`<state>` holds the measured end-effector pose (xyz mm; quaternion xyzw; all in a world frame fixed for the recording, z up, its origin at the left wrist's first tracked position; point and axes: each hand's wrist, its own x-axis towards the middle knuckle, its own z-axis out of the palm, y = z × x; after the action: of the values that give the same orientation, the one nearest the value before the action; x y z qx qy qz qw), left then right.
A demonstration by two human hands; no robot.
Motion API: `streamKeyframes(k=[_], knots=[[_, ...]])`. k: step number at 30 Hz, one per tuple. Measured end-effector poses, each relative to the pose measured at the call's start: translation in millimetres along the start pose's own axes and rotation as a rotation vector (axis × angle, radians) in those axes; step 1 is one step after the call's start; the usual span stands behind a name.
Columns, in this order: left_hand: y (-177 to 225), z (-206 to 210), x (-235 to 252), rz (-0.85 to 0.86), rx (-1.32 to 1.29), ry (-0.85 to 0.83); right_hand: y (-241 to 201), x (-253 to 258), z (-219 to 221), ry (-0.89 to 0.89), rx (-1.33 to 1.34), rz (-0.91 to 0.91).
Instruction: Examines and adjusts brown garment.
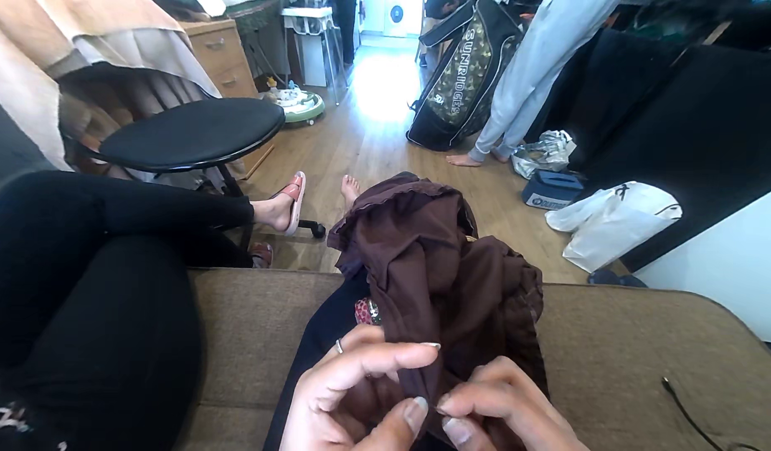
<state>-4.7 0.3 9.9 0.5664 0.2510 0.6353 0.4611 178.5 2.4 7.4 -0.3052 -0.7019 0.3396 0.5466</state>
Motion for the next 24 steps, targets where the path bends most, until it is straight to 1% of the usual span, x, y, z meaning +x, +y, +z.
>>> streamKeyframes(k=[4,7,13,18,24], knots=[[-1,1,0,-0.018,-0.053,-0.045,3,0,0,0.005,0.004,-0.003],[-2,3,-1,-0.022,-0.025,-0.05,3,0,1,0.012,0.016,0.015],[-3,9,-2,-0.039,-0.061,0.04,4,-1,5,-0.006,0.061,0.049],[-7,11,-1,0.0,-0.114,0.058,4,-2,11,-0.005,0.162,0.103],[-7,10,-2,0.033,-0.096,0.075,1,-2,10,-0.022,0.169,0.112]])
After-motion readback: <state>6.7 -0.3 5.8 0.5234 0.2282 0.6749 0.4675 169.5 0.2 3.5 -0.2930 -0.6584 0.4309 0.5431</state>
